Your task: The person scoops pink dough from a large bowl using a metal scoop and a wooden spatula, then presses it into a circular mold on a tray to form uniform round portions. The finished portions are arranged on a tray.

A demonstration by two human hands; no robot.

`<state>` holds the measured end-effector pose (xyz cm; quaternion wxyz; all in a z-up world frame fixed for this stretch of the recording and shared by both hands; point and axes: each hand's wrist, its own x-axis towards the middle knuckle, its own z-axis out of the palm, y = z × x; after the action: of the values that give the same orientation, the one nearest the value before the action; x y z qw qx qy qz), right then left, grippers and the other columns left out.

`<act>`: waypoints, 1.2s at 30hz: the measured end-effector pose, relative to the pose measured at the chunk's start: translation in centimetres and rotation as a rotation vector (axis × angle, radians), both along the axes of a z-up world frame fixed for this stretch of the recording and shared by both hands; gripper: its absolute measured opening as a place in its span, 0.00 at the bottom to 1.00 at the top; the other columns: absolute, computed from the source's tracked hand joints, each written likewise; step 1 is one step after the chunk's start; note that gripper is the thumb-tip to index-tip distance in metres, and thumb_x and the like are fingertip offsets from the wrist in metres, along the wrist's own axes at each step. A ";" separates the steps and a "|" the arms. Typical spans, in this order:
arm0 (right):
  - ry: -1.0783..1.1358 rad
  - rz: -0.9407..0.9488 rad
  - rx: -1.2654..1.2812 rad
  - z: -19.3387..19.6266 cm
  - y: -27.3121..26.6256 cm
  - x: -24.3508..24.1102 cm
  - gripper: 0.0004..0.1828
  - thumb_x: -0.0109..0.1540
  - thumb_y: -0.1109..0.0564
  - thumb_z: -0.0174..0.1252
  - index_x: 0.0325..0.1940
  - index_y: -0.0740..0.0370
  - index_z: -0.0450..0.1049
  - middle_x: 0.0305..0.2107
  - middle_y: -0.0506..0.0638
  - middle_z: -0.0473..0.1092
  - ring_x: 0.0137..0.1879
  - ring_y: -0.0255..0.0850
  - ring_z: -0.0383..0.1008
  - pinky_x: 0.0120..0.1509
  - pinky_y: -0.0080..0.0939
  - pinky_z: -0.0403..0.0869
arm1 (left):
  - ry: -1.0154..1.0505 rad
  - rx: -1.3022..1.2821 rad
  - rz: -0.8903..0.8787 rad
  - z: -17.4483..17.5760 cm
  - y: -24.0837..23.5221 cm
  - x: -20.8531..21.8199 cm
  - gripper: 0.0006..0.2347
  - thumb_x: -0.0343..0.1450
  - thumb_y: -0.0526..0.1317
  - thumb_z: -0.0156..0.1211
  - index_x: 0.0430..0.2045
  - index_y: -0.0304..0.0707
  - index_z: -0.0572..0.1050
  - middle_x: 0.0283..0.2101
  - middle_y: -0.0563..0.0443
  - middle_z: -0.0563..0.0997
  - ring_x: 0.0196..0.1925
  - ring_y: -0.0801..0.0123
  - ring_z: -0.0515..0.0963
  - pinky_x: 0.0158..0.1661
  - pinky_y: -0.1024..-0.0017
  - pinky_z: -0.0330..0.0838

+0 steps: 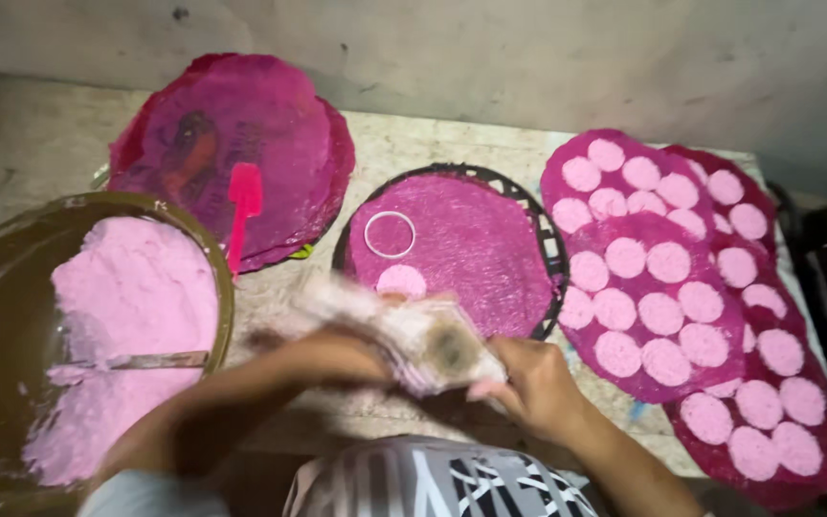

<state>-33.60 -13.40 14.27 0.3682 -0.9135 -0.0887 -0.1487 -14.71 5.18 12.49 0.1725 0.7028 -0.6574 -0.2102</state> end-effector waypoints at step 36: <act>-0.863 0.360 -0.357 11.0 27.1 31.9 0.24 0.55 0.54 0.68 0.54 0.60 0.73 0.41 0.61 0.75 0.50 0.51 0.74 0.53 0.49 0.73 | 1.204 -1.001 0.873 -3.8 43.7 -1.0 0.10 0.72 0.35 0.60 0.45 0.32 0.75 0.40 0.49 0.80 0.38 0.68 0.81 0.40 0.64 0.78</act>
<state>-1.74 13.73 25.22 0.1559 -0.7876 -0.4133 -0.4297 -15.67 48.85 8.71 0.8390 0.5033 -0.1443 -0.1478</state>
